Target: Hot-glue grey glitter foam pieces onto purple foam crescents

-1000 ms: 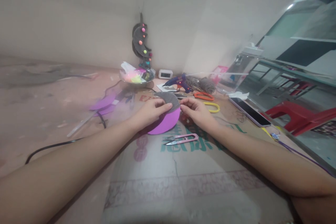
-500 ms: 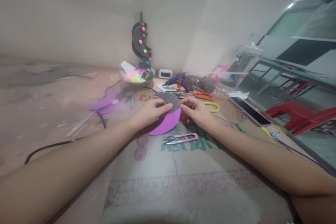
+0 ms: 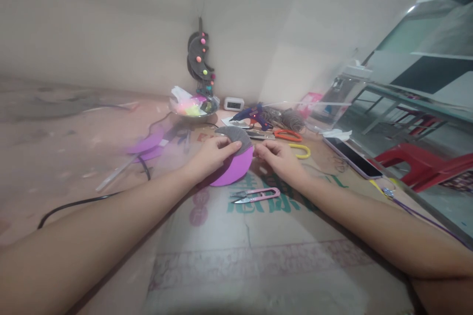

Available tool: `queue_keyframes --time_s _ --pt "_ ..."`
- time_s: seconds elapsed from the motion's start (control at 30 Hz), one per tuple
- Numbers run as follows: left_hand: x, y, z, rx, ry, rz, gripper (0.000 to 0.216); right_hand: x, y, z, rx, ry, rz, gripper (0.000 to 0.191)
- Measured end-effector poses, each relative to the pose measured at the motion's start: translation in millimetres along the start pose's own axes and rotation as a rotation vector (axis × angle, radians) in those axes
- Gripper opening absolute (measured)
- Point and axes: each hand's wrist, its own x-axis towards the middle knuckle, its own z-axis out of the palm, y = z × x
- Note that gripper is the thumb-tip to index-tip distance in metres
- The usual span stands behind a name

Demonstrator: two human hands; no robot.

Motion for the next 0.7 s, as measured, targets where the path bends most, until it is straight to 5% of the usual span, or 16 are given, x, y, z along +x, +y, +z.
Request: queue_keyframes --time_s 0.2,0.7 --pt "-0.6 1.3 0.7 0.041 -0.047 0.046 0.042 1.7 2.4 3.3 0.089 -0.184 0.025 0.031" --pt "-1.5 1.4 2.6 0.117 -0.055 0.114 0.035 1.1 0.4 4.9 0.26 -0.162 0.103 0.031"
